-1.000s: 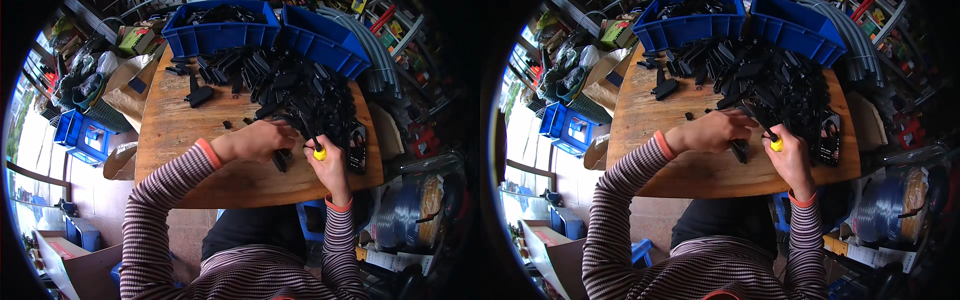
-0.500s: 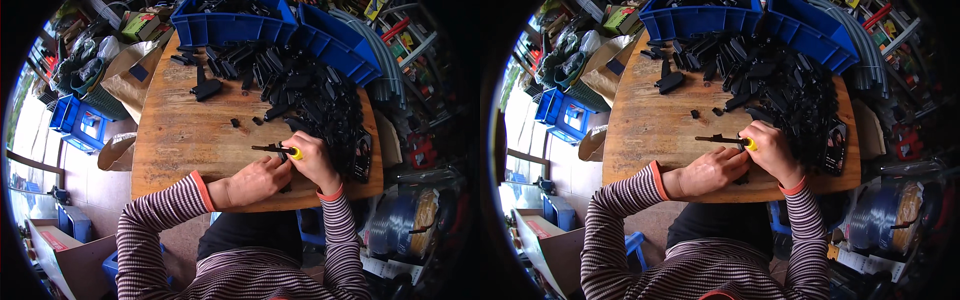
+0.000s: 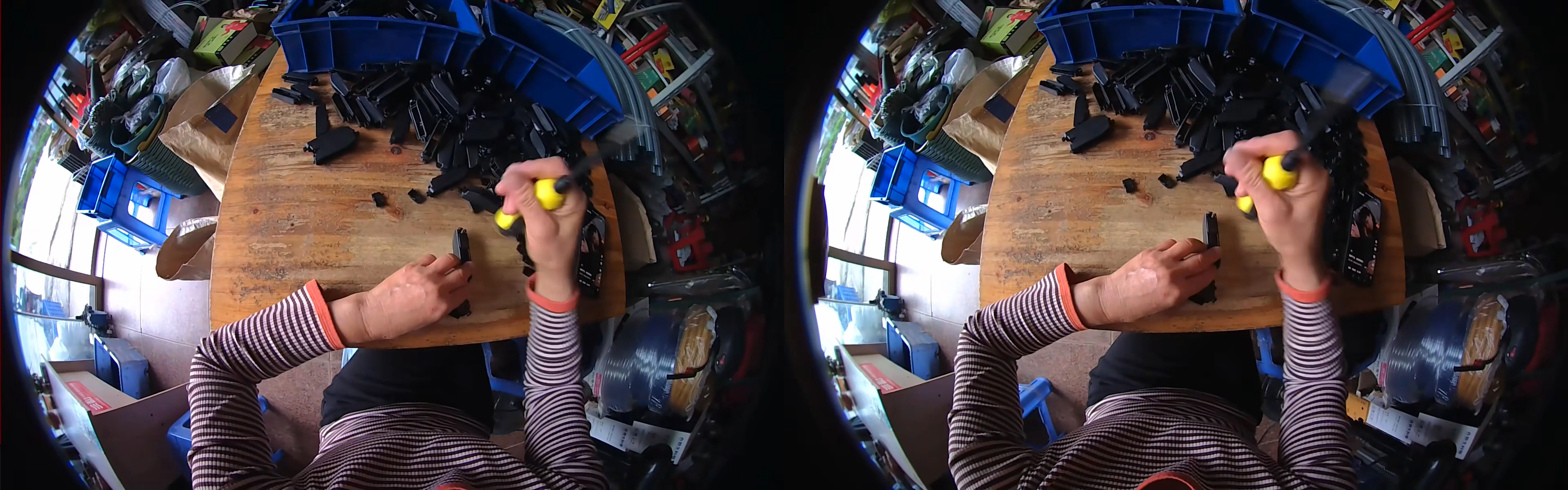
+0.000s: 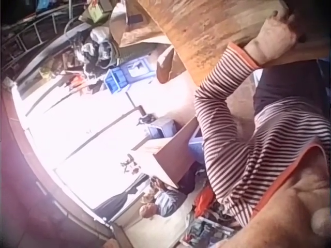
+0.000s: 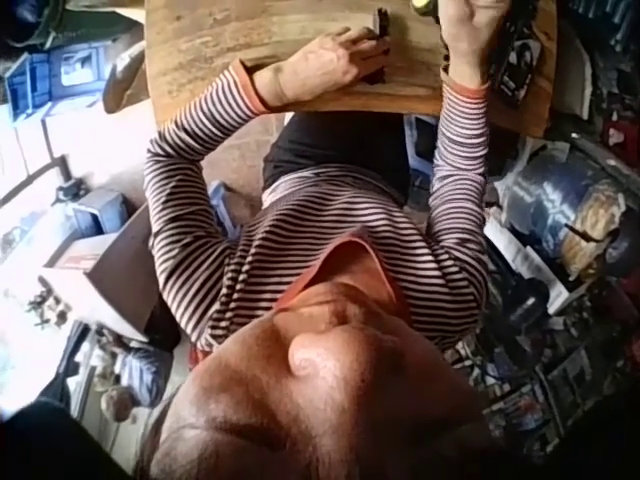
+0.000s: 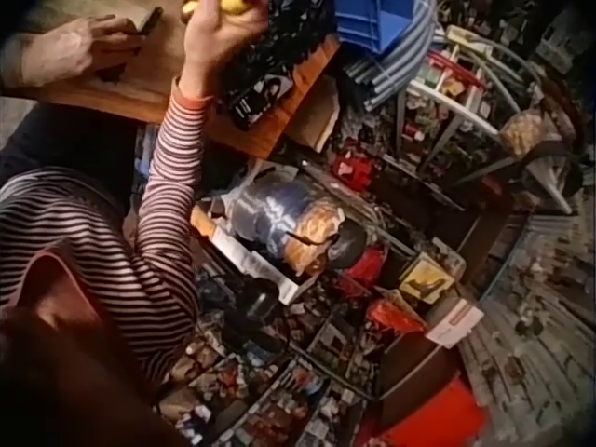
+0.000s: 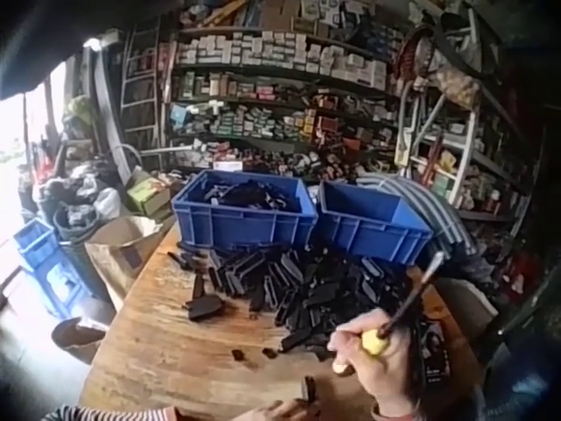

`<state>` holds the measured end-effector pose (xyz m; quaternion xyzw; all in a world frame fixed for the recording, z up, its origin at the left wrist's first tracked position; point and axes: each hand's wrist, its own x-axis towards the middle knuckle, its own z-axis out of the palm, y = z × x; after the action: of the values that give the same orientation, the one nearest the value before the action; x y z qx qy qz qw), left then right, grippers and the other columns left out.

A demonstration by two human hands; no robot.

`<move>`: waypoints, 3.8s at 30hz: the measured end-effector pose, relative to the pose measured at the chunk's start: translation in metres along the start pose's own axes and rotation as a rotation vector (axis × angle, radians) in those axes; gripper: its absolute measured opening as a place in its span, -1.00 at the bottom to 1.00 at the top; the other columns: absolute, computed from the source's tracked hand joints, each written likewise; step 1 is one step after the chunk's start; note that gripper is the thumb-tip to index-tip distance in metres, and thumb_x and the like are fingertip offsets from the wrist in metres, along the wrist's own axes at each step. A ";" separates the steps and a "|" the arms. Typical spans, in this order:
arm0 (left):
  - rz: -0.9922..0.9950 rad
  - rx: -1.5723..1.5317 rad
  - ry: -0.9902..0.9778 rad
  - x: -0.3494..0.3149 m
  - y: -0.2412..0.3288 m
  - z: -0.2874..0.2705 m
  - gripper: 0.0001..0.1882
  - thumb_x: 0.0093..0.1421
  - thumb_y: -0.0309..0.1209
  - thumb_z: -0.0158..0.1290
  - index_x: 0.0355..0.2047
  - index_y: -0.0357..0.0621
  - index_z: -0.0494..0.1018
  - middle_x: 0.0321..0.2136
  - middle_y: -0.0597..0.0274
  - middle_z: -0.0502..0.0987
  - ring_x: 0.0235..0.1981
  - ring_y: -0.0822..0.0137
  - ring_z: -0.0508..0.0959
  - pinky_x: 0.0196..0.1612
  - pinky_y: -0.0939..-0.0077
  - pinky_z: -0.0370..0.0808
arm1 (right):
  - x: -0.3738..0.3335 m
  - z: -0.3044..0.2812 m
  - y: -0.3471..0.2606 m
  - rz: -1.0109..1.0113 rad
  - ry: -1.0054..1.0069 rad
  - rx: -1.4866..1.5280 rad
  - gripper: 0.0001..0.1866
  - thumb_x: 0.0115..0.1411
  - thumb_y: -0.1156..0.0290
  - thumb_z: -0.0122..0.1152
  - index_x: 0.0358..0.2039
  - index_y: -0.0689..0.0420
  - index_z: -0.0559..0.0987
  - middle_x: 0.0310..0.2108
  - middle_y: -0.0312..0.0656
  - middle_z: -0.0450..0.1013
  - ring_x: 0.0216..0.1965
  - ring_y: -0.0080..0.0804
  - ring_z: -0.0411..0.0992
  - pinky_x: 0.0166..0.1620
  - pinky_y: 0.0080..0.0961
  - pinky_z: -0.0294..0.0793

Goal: Assembling small plastic components using a manual screwdriver.

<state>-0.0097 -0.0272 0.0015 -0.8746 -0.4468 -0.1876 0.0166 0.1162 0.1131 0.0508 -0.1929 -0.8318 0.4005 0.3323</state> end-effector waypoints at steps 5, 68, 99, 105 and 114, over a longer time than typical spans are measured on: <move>-0.004 -0.144 0.048 0.009 -0.007 -0.003 -0.56 -0.08 -0.44 0.10 -0.11 -0.25 0.46 0.08 0.03 0.39 0.01 0.13 0.42 0.00 0.34 0.47 | -0.003 0.006 0.011 0.013 0.302 0.300 -0.91 0.11 0.52 0.29 -0.41 0.19 0.52 -0.47 -0.25 0.51 -0.55 -0.60 0.42 -0.47 -0.65 0.39; 0.260 0.023 -0.437 0.062 -0.052 -0.036 -0.69 0.04 -0.56 0.09 -0.16 -0.02 0.51 -0.33 0.30 0.54 -0.18 0.28 0.48 0.00 0.34 0.33 | -0.107 -0.069 0.010 0.357 0.125 -0.229 -0.86 -0.01 0.57 0.32 -0.46 0.25 0.49 -0.52 -0.19 0.48 -0.48 -0.52 0.45 -0.35 -0.59 0.42; -0.222 -0.377 0.053 0.004 -0.004 -0.020 -0.57 -0.12 -0.45 0.23 -0.17 -0.17 0.44 -0.30 0.11 0.53 -0.21 0.13 0.52 -0.06 0.31 0.40 | -0.058 -0.022 -0.003 0.087 0.008 -0.413 -0.82 -0.01 0.56 0.28 -0.39 0.24 0.46 -0.44 0.00 0.49 -0.39 0.00 0.50 -0.38 -0.27 0.46; -0.042 -0.350 0.130 0.007 -0.007 -0.012 -0.55 -0.16 -0.48 0.22 -0.18 -0.20 0.44 -0.18 0.09 0.52 -0.17 0.11 0.51 -0.06 0.29 0.41 | -0.055 -0.013 -0.001 0.027 -0.057 -0.450 -0.85 -0.03 0.59 0.26 -0.41 0.23 0.47 -0.44 -0.01 0.48 -0.41 0.00 0.50 -0.39 -0.26 0.46; -0.009 -0.321 0.016 0.012 -0.002 0.000 -0.52 -0.18 -0.50 0.19 -0.15 -0.24 0.42 -0.10 0.01 0.50 -0.09 0.07 0.50 -0.01 0.23 0.42 | -0.053 -0.005 -0.004 0.044 -0.162 -0.620 -0.93 -0.04 0.62 0.16 -0.48 0.26 0.48 -0.46 0.02 0.48 -0.42 -0.02 0.51 -0.39 -0.23 0.47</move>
<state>-0.0050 -0.0169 0.0055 -0.8625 -0.4149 -0.2636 -0.1205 0.1565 0.0826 0.0349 -0.2703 -0.9336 0.1491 0.1819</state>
